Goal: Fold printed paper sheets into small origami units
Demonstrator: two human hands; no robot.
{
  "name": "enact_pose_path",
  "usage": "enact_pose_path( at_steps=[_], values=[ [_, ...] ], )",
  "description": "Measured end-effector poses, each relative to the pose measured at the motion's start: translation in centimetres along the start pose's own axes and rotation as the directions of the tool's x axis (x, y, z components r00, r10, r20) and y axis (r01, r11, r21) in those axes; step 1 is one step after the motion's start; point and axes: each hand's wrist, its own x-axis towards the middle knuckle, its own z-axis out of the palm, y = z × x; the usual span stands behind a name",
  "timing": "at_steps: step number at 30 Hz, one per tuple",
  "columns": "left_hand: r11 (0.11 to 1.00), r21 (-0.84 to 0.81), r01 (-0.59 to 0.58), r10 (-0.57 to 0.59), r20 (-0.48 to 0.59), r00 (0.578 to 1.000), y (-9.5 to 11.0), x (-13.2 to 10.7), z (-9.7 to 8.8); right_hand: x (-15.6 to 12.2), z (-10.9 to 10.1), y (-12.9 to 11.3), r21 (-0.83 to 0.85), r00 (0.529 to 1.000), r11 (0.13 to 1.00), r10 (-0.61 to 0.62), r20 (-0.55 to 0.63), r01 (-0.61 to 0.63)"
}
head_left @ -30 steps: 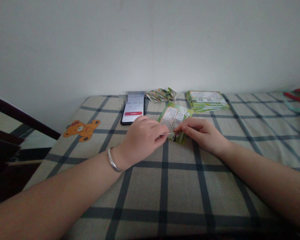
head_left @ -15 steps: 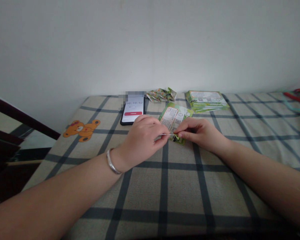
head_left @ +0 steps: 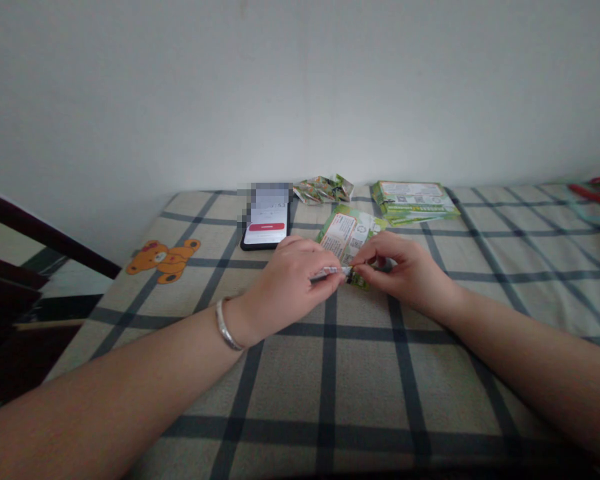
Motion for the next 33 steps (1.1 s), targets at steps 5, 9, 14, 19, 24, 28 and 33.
enact_pose_path(
  at_steps=[5,9,14,19,24,28,33],
  values=[
    [0.998,0.037,-0.04,0.04,-0.002,0.999,0.1,0.0,-0.1,0.0,0.0,-0.7,-0.099,0.998,0.993,-0.058,0.01,0.059],
    [0.996,0.076,-0.046,0.047,-0.011,0.999,0.4,0.0,-0.3,-0.1,0.3,-1.2,-0.161,0.995,0.982,-0.098,0.03,0.102],
    [0.985,0.146,-0.098,0.104,-0.038,0.994,0.8,0.1,-0.5,-0.1,0.5,-1.7,-0.124,0.997,0.989,-0.076,0.031,0.079],
    [0.973,0.179,-0.148,0.16,-0.058,0.985,0.8,0.2,-0.6,0.0,0.6,-1.6,-0.077,0.998,0.997,-0.016,0.062,0.021],
    [0.979,0.161,-0.122,0.132,-0.057,0.99,0.7,0.2,-0.5,-0.1,0.7,-1.5,-0.077,0.998,0.997,0.032,0.06,-0.027],
    [0.986,0.132,-0.106,0.112,-0.039,0.993,0.6,0.2,-0.4,0.0,0.6,-1.2,-0.047,0.994,0.995,0.086,0.072,-0.083],
    [0.991,0.089,-0.103,0.108,-0.048,0.993,0.3,0.1,-0.4,0.1,0.6,-0.8,-0.016,0.986,0.991,0.135,0.095,-0.134]
  ],
)
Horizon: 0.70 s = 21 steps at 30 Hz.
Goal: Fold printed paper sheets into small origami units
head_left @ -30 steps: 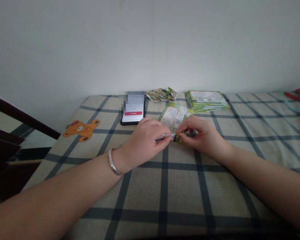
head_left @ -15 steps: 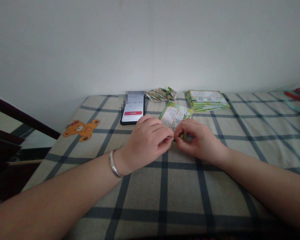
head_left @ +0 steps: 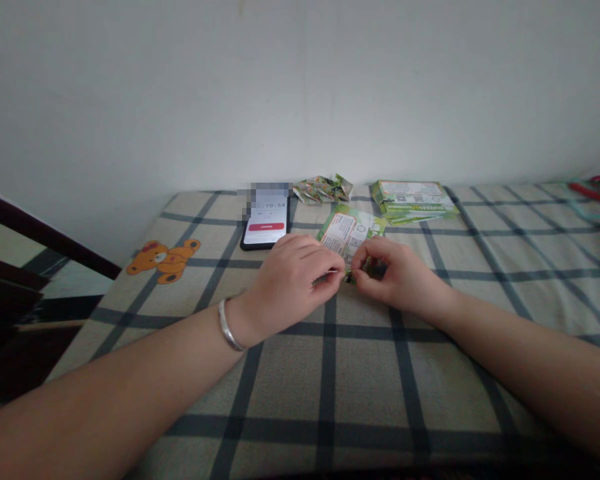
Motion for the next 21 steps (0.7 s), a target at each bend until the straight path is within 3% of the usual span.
enact_pose_path(
  at_steps=[13,16,21],
  values=[
    [0.992,-0.097,0.083,-0.082,0.011,0.997,-0.2,-0.1,0.0,-0.3,-0.3,0.5,0.019,0.997,1.0,-0.011,-0.082,0.012],
    [0.991,-0.09,0.1,-0.097,0.035,0.995,-0.3,-0.2,0.0,-0.3,-0.3,0.7,0.096,0.995,0.995,0.039,-0.09,-0.03],
    [0.996,-0.035,0.078,-0.079,-0.013,0.997,-0.3,-0.3,0.0,-0.2,-0.2,1.3,0.223,0.981,0.967,0.152,-0.124,-0.122]
  ],
)
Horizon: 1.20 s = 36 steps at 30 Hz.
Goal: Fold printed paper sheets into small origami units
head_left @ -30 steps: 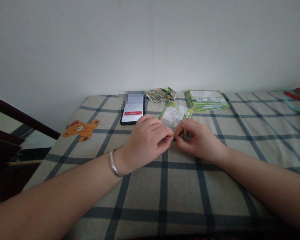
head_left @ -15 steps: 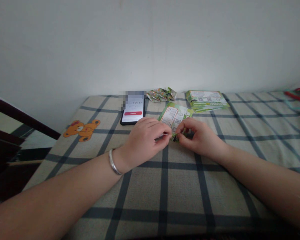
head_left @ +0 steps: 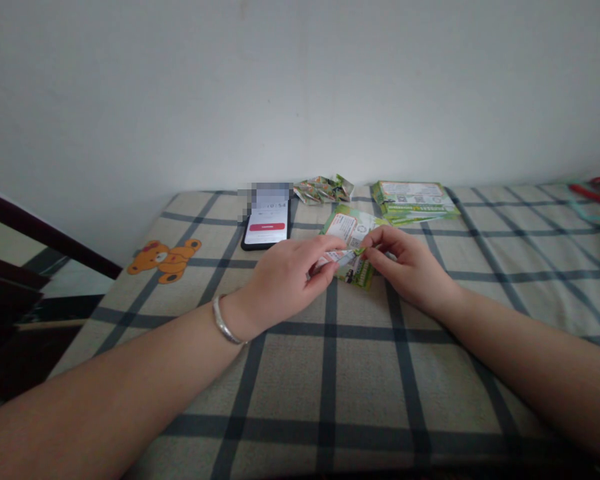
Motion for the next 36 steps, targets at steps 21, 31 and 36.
enact_pose_path(
  at_steps=[21,31,36],
  values=[
    [0.999,-0.039,0.024,-0.024,0.016,1.0,-0.5,0.0,0.1,0.1,0.1,0.1,-0.069,0.996,0.996,-0.058,-0.074,0.053],
    [0.993,0.108,-0.051,0.045,0.056,0.997,-0.7,0.2,0.1,-0.4,-0.2,-0.9,-0.098,0.977,0.985,-0.123,0.173,0.141],
    [0.969,0.237,-0.074,0.07,0.027,0.997,-0.7,0.1,-0.1,-0.3,-0.3,-1.1,-0.011,0.953,0.986,-0.155,0.26,0.164]
  ],
)
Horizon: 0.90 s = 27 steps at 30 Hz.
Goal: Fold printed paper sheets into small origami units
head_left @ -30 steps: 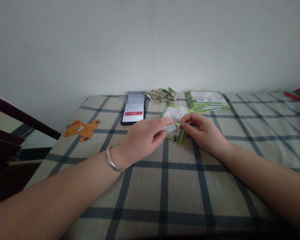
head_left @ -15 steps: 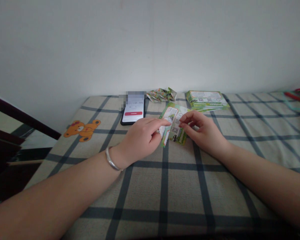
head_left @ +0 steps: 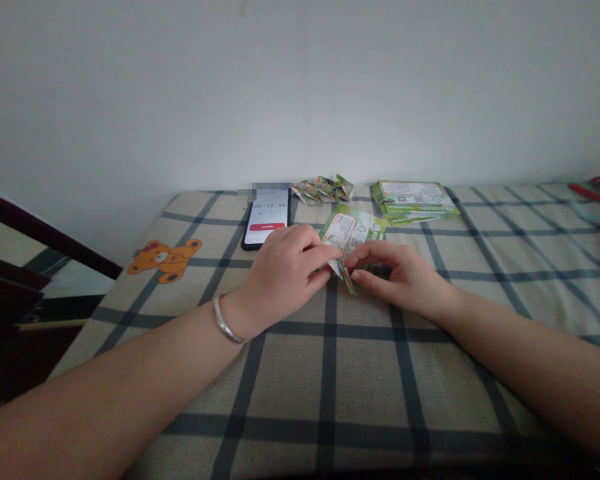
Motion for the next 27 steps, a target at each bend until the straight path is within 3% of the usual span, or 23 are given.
enact_pose_path(
  at_steps=[3,7,19,23,27],
  values=[
    [1.0,0.011,0.009,-0.009,-0.041,0.999,0.09,-0.02,-0.08,-0.04,-0.24,-0.1,0.041,1.0,0.999,-0.022,0.017,0.021],
    [0.994,-0.11,0.008,-0.018,-0.092,0.996,0.23,0.02,-0.11,-0.17,-0.48,-0.06,0.086,0.998,0.995,-0.057,0.01,0.056],
    [0.969,-0.245,0.017,-0.027,-0.039,0.999,0.35,0.13,0.12,-0.3,0.06,0.05,-0.116,0.976,0.993,-0.006,-0.218,-0.02],
    [0.971,-0.236,0.039,-0.035,0.021,0.999,0.42,0.05,0.2,-0.34,0.14,-0.16,-0.152,0.974,0.988,-0.042,-0.223,0.008],
    [0.973,-0.229,0.038,-0.037,0.008,0.999,0.57,-0.04,0.14,-0.31,0.32,-0.03,-0.142,0.971,0.989,0.0,-0.239,-0.035]
  ],
)
